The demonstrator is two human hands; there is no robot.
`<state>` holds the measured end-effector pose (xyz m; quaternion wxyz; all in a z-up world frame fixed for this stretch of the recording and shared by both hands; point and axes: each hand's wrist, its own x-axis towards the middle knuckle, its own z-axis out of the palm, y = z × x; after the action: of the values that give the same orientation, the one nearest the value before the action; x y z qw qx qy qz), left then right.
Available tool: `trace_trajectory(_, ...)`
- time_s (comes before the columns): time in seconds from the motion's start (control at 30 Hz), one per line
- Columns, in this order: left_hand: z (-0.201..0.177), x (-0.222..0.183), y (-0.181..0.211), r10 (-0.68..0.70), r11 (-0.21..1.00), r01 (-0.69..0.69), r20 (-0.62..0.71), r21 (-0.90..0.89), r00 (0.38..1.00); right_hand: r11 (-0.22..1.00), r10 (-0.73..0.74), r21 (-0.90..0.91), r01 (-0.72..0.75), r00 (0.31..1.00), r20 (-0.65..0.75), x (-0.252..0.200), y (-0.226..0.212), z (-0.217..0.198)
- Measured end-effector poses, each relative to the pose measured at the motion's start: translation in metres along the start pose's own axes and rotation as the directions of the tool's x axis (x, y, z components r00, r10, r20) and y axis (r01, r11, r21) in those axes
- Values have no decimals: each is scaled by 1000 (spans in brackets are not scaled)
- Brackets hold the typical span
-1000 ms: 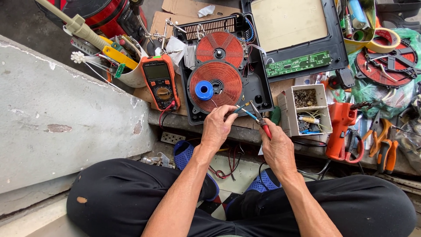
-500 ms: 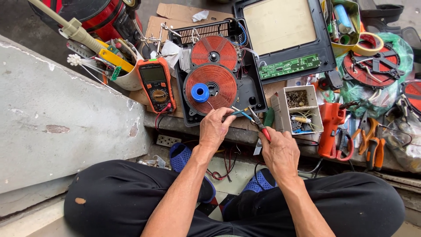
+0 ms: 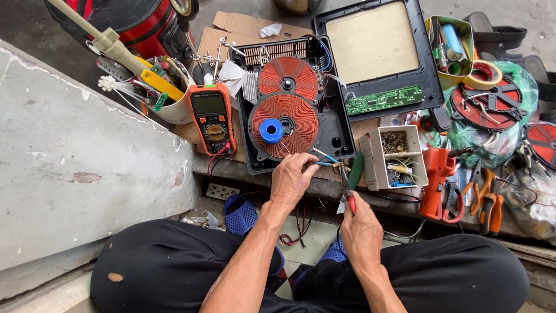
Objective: Assembling and repairing induction cooker components by stripping wires and soldering connections.
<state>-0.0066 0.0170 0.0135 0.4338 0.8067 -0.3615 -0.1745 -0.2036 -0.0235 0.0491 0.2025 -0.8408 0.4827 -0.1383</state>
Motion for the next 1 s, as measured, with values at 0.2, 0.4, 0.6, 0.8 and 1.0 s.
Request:
trace_trajectory(0.2, 3, 0, -3, 19, 1000, -19, 9, 20, 1000, 965, -3, -263, -5, 999, -33, 15, 14, 12)
trace_trajectory(0.4, 1, 0, -2, -21, 1000, 21, 37, 5, 999, 972, 26, -232, -26, 1000, -5, 15, 14, 15)
trace_trajectory(0.6, 0, 0, 0, -34, 999, 34, 50, 0, 998, 979, -7, -204, -1, 999, -40, 17, 10, 14)
trace_trajectory(0.8, 6, -1, -17, 41, 997, -39, 37, -62, 998, 975, 74, -210, -70, 997, 10, 17, 36, 33)
trace_trajectory(1.0, 13, 3, -23, -32, 994, 32, 2, -107, 999, 949, 307, 38, -314, 943, 125, 27, 45, 6)
